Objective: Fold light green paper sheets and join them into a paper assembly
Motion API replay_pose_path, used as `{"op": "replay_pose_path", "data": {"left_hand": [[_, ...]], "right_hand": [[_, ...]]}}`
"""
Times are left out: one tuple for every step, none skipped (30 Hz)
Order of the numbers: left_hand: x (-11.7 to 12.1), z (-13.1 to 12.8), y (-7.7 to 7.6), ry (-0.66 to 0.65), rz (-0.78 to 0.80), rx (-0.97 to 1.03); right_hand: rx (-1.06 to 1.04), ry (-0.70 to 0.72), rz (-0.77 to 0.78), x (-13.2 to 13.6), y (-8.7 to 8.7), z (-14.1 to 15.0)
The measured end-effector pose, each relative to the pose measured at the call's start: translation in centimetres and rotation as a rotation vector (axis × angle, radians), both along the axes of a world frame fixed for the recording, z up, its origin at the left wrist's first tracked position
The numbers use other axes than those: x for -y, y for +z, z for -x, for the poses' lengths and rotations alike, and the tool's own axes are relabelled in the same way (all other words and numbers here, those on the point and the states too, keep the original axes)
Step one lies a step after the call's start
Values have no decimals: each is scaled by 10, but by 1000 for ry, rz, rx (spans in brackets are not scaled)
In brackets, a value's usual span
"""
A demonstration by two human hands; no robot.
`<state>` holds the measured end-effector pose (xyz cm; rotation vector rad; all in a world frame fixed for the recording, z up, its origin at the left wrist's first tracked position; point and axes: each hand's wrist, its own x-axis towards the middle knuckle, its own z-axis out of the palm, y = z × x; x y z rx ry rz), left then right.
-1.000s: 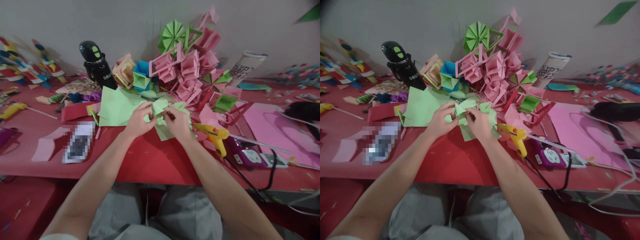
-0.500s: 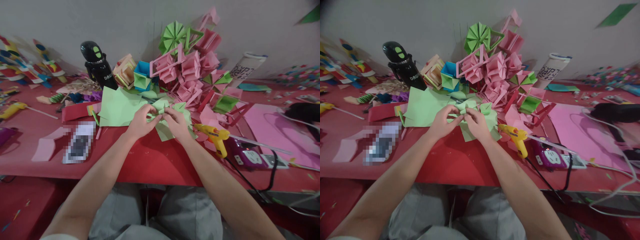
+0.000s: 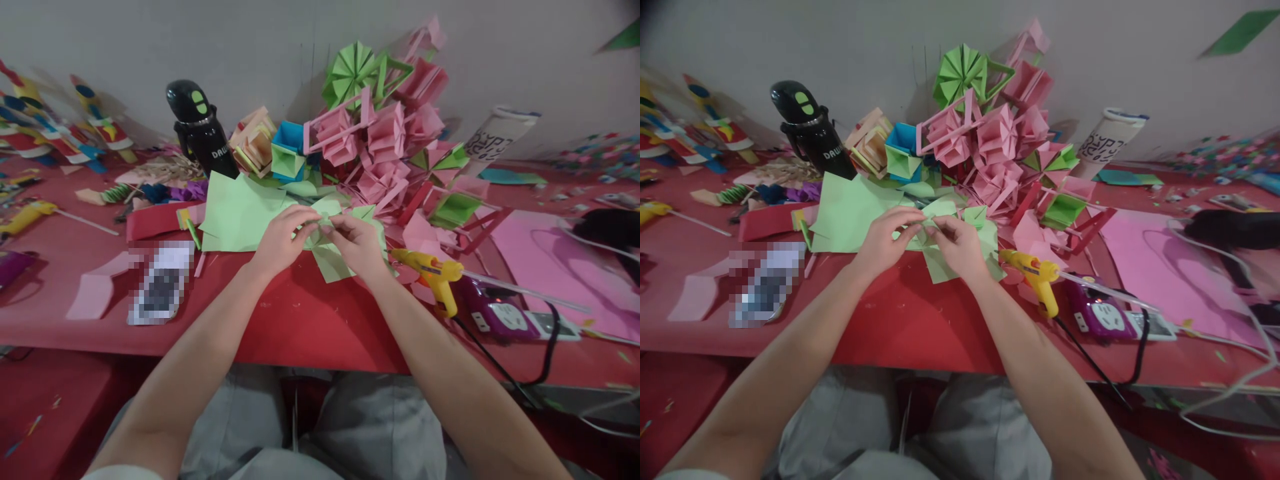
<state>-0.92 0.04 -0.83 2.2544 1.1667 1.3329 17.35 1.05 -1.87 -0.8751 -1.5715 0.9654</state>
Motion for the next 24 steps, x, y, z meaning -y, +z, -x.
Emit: {"op": "replay_pose_path", "data": {"left_hand": [[0, 0, 0, 9, -3, 13], [0, -1, 0, 15, -3, 26], [1, -2, 0, 21, -3, 41], [1, -2, 1, 29, -2, 55], [1, -3, 1, 38, -2, 68], [1, -3, 1, 48, -4, 80], [2, -3, 2, 56, -7, 89], [2, -3, 2, 63, -10, 94], [2, -3, 2, 67, -13, 94], [2, -2, 3, 70, -12, 88], [2, -2, 3, 73, -9, 78], [2, -1, 3, 76, -5, 65], [2, -1, 3, 78, -5, 49], [2, 0, 3, 81, -11, 30], [2, 0, 3, 84, -26, 6], [2, 0, 4, 90, -48, -22], [2, 0, 4, 97, -75, -50], [2, 1, 5, 106, -99, -75], [2, 1, 5, 112, -117, -93], [2, 1, 5, 115, -127, -106], [2, 1, 5, 114, -130, -115], [2, 1, 5, 109, -131, -123], [2, 2, 6, 103, -135, -134], [2, 2, 5, 96, -141, -149]], "right_hand": [[-29, -4, 6, 0, -1, 0], [-50, -6, 9, 0, -3, 1], [-60, -8, 8, 0, -3, 1], [-60, -8, 3, 0, -4, 1], [-57, -10, -4, 0, -3, 1], [-52, -16, -14, 1, -3, 1], [-44, -25, -26, 1, -3, 0], [-32, -36, -43, 2, -2, 0], [-18, -52, -65, 2, -1, 0], [-3, -70, -91, 3, 0, 0], [14, -90, -119, 4, 1, -1], [34, -107, -148, 4, 2, -1], [52, -121, -173, 5, 3, -1], [68, -132, -195, 5, 4, -1], [81, -138, -209, 5, 4, -1], [89, -142, -217, 5, 5, -2], [94, -146, -219, 5, 5, -2], [98, -150, -218, 5, 5, -2], [103, -156, -216, 6, 5, -2], [108, -163, -217, 6, 5, -2], [112, -173, -223, 6, 5, -2], [115, -182, -231, 7, 6, -2], [117, -189, -239, 7, 7, -2], [115, -193, -247, 8, 8, -2]]}}
